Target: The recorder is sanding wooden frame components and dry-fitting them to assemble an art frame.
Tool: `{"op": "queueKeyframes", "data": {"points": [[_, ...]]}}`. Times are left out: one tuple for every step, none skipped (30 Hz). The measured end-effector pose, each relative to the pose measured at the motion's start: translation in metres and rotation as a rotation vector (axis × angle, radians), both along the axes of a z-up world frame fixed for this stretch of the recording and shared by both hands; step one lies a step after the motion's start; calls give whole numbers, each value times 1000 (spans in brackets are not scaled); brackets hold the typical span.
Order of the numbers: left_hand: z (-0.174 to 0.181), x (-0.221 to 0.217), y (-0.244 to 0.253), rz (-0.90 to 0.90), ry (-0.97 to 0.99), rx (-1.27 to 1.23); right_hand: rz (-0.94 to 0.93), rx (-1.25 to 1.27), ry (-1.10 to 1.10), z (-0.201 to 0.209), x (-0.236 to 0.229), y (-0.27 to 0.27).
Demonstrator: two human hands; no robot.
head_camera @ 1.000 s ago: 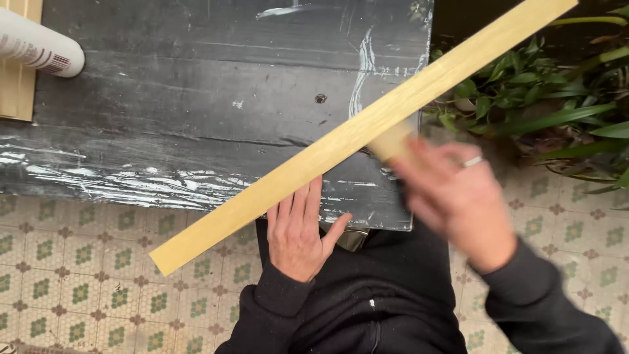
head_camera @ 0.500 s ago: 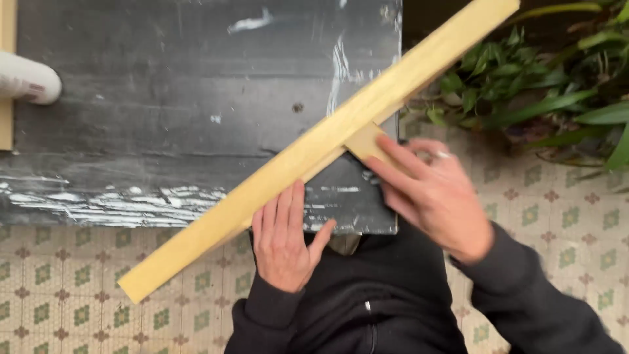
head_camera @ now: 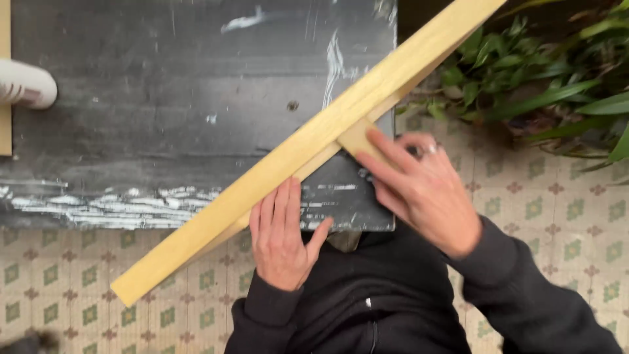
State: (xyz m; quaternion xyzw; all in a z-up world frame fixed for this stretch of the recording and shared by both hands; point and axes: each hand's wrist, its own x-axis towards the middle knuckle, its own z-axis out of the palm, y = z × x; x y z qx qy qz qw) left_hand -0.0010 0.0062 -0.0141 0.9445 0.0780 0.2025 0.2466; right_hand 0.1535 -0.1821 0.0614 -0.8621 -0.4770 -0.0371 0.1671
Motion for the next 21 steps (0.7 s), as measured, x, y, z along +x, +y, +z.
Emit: {"op": "queueKeyframes", "data": {"points": [[0,6,-1,-2,-14,2,-2,2,-14,2,9,-9],[0,5,-1,7,-11,-4,-71,13,-21,2,16,-15],[0,4,-1,16,-7,-10,-139,25,-26,1,22,-22],[5,0,-1,15,12,-13,-140,19,-7,4,17,-13],[10,-2,-1,19,41,-18,-132,16,-30,7,13,-4],[12,7,0,11,42,-23,-135,14,-78,11,16,4],[8,4,-2,-3,36,-27,-149,9,-85,7,8,-4],[3,3,-2,2,23,-9,-93,17,-41,2,5,-8],[-2,2,-1,8,11,10,-38,24,3,-4,1,-12],[-1,4,0,24,15,17,-22,31,8,2,11,-11],[0,6,0,33,21,14,-82,0,-30,6,20,-11],[1,2,-4,25,45,-1,-158,-43,-50,11,21,-16],[4,-7,-4,25,66,-4,-157,-48,-28,9,11,-8],[3,-3,-3,18,43,5,-127,-25,-40,9,8,-1],[3,1,-1,11,19,13,-95,-2,-52,10,6,6],[3,5,-2,11,3,15,-95,1,-67,12,7,-2],[3,7,-2,4,-5,7,-85,-4,-43,13,8,-10],[4,2,-1,11,4,5,-60,-5,-2,12,7,-15],[6,7,1,26,5,13,-44,3,-1,10,16,-8],[9,5,0,22,25,-20,-89,11,-51,10,16,-6],[12,3,-2,19,45,-54,-132,18,-101,8,17,-5]]}}
